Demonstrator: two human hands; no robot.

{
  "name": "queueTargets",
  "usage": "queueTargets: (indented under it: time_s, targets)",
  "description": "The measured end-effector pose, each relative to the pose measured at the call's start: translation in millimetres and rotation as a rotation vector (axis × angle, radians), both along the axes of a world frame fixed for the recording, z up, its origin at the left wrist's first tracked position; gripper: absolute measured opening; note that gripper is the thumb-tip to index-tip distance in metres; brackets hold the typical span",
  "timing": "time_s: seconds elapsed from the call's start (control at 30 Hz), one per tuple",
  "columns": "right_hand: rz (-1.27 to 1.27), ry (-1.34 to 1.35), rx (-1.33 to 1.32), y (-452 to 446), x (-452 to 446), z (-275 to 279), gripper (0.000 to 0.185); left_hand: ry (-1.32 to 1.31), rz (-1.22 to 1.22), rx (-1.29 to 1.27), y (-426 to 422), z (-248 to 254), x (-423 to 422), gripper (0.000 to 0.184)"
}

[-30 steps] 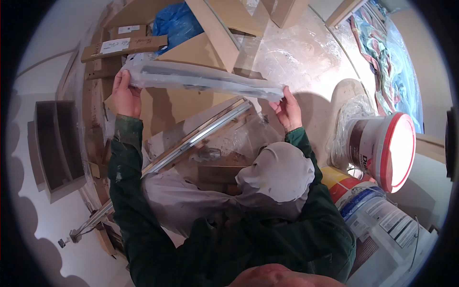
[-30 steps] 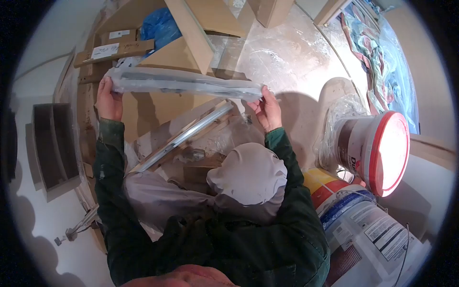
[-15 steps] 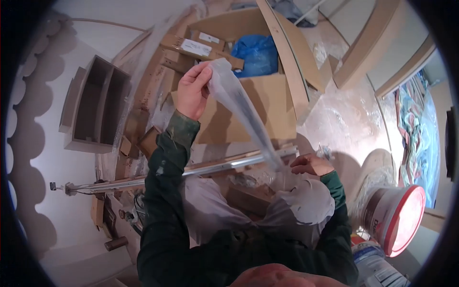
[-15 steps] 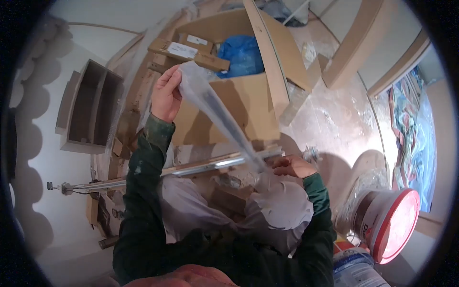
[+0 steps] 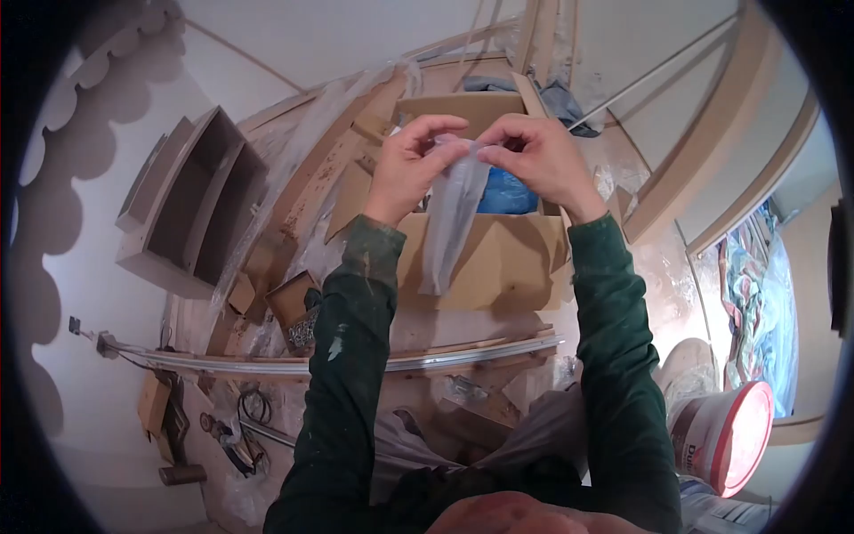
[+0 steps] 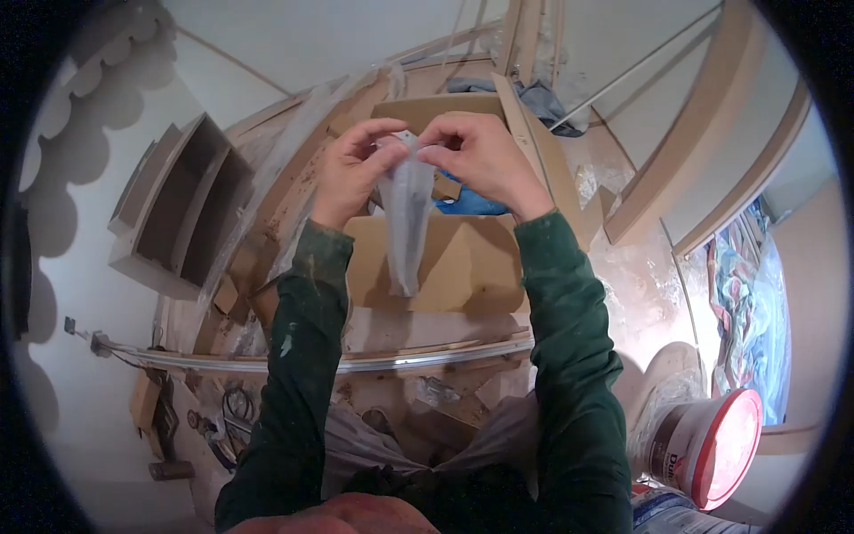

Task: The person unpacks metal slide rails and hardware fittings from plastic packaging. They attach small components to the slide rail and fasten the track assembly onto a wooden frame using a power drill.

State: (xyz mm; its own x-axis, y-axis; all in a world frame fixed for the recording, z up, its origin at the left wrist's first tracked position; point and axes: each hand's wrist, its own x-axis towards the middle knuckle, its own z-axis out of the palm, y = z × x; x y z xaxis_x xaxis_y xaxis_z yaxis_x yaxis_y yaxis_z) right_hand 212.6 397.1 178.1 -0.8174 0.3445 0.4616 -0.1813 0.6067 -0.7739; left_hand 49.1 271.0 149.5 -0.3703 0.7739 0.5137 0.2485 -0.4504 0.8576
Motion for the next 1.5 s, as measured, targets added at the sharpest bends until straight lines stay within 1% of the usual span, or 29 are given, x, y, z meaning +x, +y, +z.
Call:
queueTargets:
  time_s: [0.07,0.2,0.27,0.3,0.33,0.37,0.4,0.43,0.47,0.53,0.6,0.63,0.7,0.73,0.8,0.9,0.93,1.0,1.03,1.1,1.13,1.17,1.2,1.23,1.33,1.37,1.4,1.43,1.5]
  targets:
    - [-0.035,0.020,0.022,-5.7,-17.4,-17.7,0.010,0.037,-0.054,-0.059,-7.4,-7.7,-16.0,0.018]
    - [-0.122,0.051,0.036,-23.0,-30.6,-34.1,0.012,0.115,-0.021,-0.152,-11.8,-26.4,-32.1,0.015]
    - [-0.170,0.020,0.084,-27.5,-37.7,-40.0,0.013,0.281,0.066,-0.129,-11.8,-37.4,-36.1,0.014]
    - [-0.214,-0.001,0.124,-30.5,-40.9,-45.2,0.013,0.265,0.065,-0.132,-11.4,-44.0,-38.2,0.014]
    - [-0.213,-0.019,0.121,-30.9,-44.5,-50.3,0.013,0.370,0.118,-0.115,-11.1,-48.5,-38.1,0.014]
    - [-0.254,-0.070,0.209,-28.6,-48.1,-55.1,0.013,0.476,0.168,-0.100,-10.7,-53.2,-37.1,0.015]
    - [-0.298,-0.119,0.295,-27.7,-49.9,-60.6,0.013,0.461,0.160,-0.108,-9.9,-59.6,-36.3,0.015]
    - [-0.303,-0.133,0.290,-28.2,-50.6,-65.2,0.013,0.546,0.218,-0.061,-7.7,-66.2,-36.5,0.015]
    - [-0.294,-0.169,0.223,-28.7,-51.0,-69.2,0.013,0.633,0.277,-0.012,-5.8,-72.5,-36.2,0.015]
    - [-0.289,-0.213,0.152,-26.9,-55.2,-80.3,0.014,0.622,0.286,0.012,-3.9,-82.5,-35.0,0.012]
    - [-0.211,-0.165,-0.109,-20.9,-59.8,-96.4,0.013,0.607,0.290,0.034,-3.5,-91.4,-32.6,0.010]
    - [-0.221,-0.175,-0.112,-18.9,-60.9,-98.2,0.013,0.605,0.307,0.081,-2.0,-94.9,-32.3,0.012]
    - [-0.138,-0.180,-0.465,-17.1,-61.1,-103.9,0.014,0.593,0.309,0.121,-0.3,-102.7,-29.6,0.014]
    - [-0.147,-0.185,-0.468,-15.6,-61.1,-105.9,0.014,0.576,0.303,0.125,0.4,-105.2,-29.8,0.014]
    - [-0.097,-0.231,-0.718,-15.0,-60.9,-110.1,0.012,0.556,0.292,0.124,-0.8,-109.2,-30.8,0.014]
    - [-0.034,-0.291,-0.720,-8.1,-56.3,-119.2,0.014,0.520,0.264,0.117,0.9,-110.9,-32.2,0.010]
    - [-0.033,-0.290,-0.718,-10.4,-54.6,-114.0,0.014,0.448,0.249,0.044,1.4,-109.9,-32.1,0.009]
    - [-0.119,-0.259,-0.530,-17.5,-52.6,-104.7,0.019,0.374,0.243,-0.031,-1.7,-108.9,-33.8,0.009]
    - [-0.113,-0.264,-0.525,-17.3,-53.9,-104.6,0.019,0.391,0.236,-0.041,-1.9,-109.3,-34.8,0.011]
    - [-0.212,-0.317,-0.124,-15.4,-52.9,-105.7,0.023,0.400,0.223,-0.056,1.2,-110.2,-35.3,0.014]
    - [-0.212,-0.329,-0.130,-16.6,-53.7,-105.9,0.023,0.520,0.264,0.006,3.2,-111.5,-36.6,0.013]
    - [-0.266,-0.266,-0.018,-19.2,-55.8,-107.0,0.024,0.638,0.303,0.058,2.1,-112.6,-36.0,0.014]
    - [-0.320,-0.210,0.085,-22.1,-56.0,-110.6,0.025,0.643,0.321,0.039,1.9,-115.3,-36.5,0.013]
    - [-0.285,-0.189,0.096,-18.5,-56.6,-116.9,0.015,0.644,0.334,0.012,0.0,-112.4,-35.8,0.013]
    - [-0.173,-0.209,-0.313,-18.0,-55.3,-121.9,0.015,0.742,0.386,0.045,0.4,-117.6,-34.7,0.013]
    - [-0.117,-0.228,-0.450,-19.0,-54.0,-120.3,0.015,0.712,0.379,0.125,-3.9,-111.0,-28.3,0.009]
    - [-0.160,-0.245,-0.625,-23.6,-57.5,-115.7,0.017,0.687,0.373,0.209,-6.3,-104.3,-23.7,0.006]
    - [-0.165,-0.264,-0.643,-19.5,-57.6,-121.7,0.017,0.670,0.373,0.205,-6.3,-106.1,-23.1,0.005]
    - [0.373,-0.013,-1.222,-12.3,-58.7,-132.1,0.016,0.656,0.378,0.222,-7.5,-108.3,-19.0,0.004]
